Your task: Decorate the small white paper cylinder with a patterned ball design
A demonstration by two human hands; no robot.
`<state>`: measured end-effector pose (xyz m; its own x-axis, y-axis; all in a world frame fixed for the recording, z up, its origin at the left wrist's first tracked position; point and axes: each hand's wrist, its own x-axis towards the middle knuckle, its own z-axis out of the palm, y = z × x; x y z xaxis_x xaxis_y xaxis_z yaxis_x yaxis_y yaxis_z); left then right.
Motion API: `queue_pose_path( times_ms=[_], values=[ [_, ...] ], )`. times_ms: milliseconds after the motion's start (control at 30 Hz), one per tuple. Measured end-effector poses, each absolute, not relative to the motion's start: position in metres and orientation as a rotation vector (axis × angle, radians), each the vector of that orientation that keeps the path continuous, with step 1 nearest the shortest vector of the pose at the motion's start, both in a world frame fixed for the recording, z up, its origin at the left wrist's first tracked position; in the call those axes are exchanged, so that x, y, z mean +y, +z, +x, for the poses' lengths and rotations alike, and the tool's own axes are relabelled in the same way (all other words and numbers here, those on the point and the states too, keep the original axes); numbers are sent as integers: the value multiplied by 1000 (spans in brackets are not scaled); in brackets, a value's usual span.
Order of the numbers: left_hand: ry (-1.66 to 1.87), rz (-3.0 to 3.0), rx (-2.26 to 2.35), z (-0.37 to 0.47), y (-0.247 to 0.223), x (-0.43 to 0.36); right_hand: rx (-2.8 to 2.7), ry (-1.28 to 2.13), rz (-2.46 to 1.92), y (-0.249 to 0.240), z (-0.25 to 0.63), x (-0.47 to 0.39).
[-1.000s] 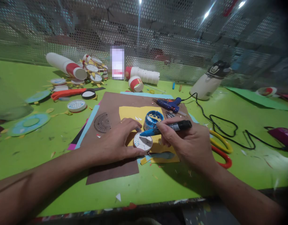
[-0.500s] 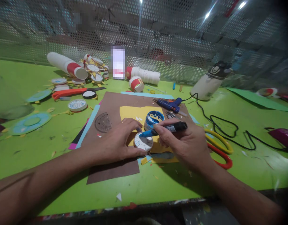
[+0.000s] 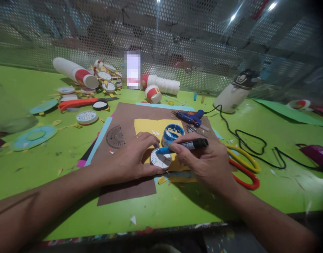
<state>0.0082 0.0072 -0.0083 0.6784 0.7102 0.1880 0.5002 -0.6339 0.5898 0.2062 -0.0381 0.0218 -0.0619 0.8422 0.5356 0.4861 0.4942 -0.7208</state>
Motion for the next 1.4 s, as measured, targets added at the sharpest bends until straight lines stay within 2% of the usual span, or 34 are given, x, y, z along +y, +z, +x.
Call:
queue_pose_path(
  times_ms=[900,1067,1400],
  values=[
    [543,2373,953,9,-6,7,-1634,448,-1204,25,206,-40],
    [552,2367,966,9,-8,8,-1511,360,-1207,26,210,-39],
    [550,2380,964,8,-8,8,-1679,379,-1249,24,211,-38]
  ],
)
